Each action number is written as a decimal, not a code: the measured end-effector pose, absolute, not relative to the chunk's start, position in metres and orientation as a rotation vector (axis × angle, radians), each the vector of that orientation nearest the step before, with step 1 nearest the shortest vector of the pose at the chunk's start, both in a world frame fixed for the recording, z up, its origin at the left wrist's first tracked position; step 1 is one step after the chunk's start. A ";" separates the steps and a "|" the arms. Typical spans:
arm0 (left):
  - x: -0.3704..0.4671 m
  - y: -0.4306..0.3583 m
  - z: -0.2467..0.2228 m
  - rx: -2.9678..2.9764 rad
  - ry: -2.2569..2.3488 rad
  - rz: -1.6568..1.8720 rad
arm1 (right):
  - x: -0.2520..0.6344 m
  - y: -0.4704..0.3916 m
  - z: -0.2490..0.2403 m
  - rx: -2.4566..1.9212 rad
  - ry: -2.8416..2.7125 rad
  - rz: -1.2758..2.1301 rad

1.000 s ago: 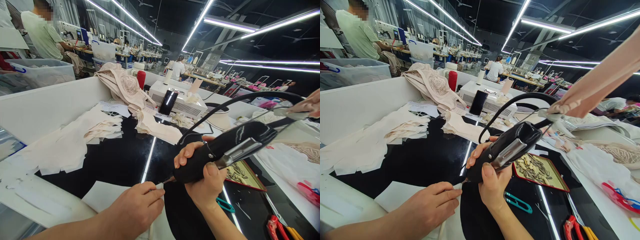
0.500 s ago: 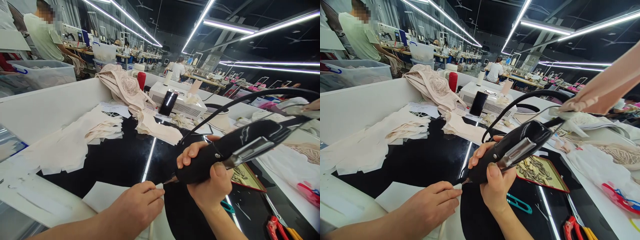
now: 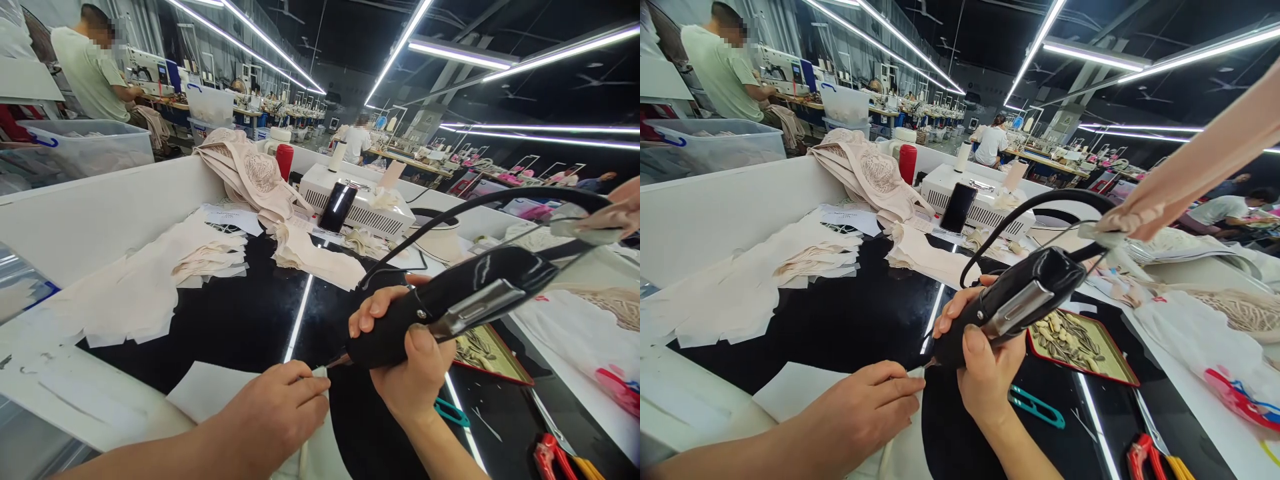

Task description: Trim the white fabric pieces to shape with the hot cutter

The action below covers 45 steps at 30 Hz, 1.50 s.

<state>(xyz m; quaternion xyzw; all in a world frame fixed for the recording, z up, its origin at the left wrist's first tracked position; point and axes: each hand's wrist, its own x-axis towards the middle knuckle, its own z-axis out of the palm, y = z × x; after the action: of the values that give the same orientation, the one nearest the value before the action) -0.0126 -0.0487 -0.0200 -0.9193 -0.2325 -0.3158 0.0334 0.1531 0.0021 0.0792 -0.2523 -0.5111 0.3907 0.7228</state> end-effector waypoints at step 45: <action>-0.054 -0.047 0.027 -2.902 -0.810 -0.899 | 0.175 -0.036 0.089 -0.519 -1.160 0.903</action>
<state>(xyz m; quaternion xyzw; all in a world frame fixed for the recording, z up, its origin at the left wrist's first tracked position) -0.0543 -0.0467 0.0267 -0.9230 -0.2575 -0.2859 -0.0011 0.1750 -0.0362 0.0888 -0.2341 -0.5229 0.4071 0.7114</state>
